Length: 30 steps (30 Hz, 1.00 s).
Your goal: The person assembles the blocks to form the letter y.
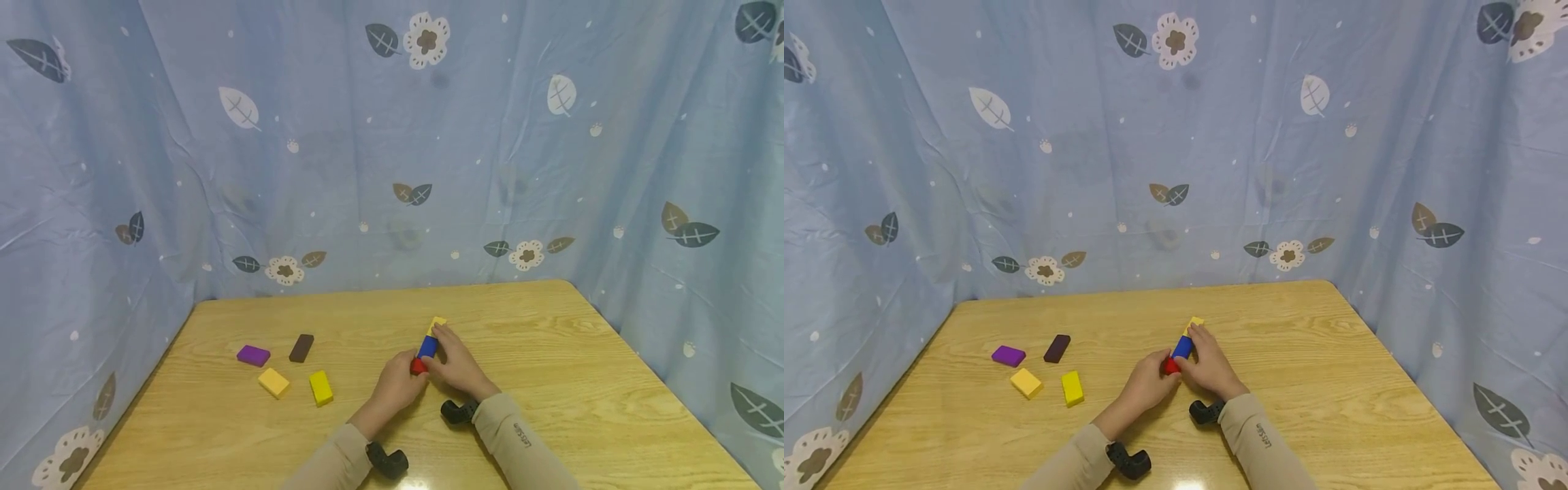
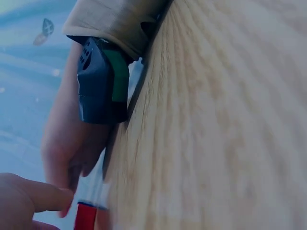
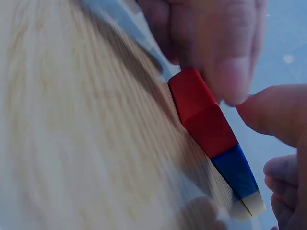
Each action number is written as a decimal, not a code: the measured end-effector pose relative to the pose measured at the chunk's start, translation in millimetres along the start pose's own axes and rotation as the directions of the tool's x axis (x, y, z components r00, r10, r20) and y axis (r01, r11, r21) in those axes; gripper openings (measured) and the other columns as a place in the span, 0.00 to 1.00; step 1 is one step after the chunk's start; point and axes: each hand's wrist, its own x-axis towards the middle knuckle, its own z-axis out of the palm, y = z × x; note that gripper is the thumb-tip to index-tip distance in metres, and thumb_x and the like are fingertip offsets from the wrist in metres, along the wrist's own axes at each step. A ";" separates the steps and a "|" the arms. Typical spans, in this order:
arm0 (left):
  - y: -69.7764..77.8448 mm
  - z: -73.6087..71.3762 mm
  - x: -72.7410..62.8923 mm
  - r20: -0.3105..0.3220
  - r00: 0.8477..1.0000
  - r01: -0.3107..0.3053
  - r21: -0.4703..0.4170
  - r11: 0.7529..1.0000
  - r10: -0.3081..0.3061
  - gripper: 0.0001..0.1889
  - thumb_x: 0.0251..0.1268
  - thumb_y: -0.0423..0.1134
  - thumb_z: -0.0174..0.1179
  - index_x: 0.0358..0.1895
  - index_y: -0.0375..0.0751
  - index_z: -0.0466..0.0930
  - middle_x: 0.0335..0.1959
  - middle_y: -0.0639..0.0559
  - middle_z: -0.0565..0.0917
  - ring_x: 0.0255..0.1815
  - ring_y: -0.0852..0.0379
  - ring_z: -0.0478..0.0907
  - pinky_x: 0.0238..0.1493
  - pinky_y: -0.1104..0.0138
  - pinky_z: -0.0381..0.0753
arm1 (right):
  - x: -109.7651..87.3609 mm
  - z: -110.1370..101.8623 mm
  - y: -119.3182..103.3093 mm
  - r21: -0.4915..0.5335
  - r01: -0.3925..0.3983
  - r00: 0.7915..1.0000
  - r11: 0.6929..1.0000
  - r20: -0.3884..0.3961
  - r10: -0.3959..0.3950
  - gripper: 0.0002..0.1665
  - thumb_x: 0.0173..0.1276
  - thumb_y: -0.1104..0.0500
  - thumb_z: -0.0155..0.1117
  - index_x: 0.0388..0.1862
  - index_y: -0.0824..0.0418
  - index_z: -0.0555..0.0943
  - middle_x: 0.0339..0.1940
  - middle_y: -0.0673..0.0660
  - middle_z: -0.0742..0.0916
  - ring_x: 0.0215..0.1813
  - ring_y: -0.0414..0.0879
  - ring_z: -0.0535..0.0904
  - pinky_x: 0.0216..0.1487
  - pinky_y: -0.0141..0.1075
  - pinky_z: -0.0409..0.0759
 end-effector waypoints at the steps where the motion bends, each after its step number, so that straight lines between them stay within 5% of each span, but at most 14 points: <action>1: 0.7 -1.3 -0.7 0.005 1.000 0.008 -0.005 1.000 -0.008 0.24 0.58 0.37 0.65 0.55 0.28 0.75 0.46 0.39 0.82 0.47 0.47 0.80 0.44 0.59 0.81 | 0.0 0.8 0.7 -0.010 -0.002 1.000 1.000 0.010 0.002 0.42 0.65 0.48 0.62 0.69 0.72 0.62 0.72 0.68 0.65 0.75 0.64 0.53 0.72 0.58 0.56; 16: 13.4 -24.1 -8.0 0.030 0.998 0.050 -0.020 0.999 -0.050 0.30 0.62 0.44 0.63 0.63 0.29 0.70 0.60 0.35 0.75 0.61 0.39 0.73 0.59 0.49 0.75 | 0.9 1.0 0.3 -0.058 0.003 0.998 0.998 0.061 0.000 0.40 0.69 0.48 0.58 0.70 0.71 0.62 0.73 0.66 0.65 0.75 0.62 0.53 0.72 0.57 0.57; 30: -14.9 -52.2 -37.8 0.004 0.997 0.076 -0.059 0.995 -0.075 0.29 0.66 0.46 0.59 0.66 0.36 0.68 0.64 0.40 0.73 0.65 0.40 0.69 0.62 0.47 0.71 | -0.7 -1.2 0.7 -0.040 -0.032 0.996 0.999 0.087 0.035 0.40 0.69 0.47 0.57 0.71 0.69 0.61 0.74 0.64 0.63 0.76 0.60 0.52 0.72 0.57 0.56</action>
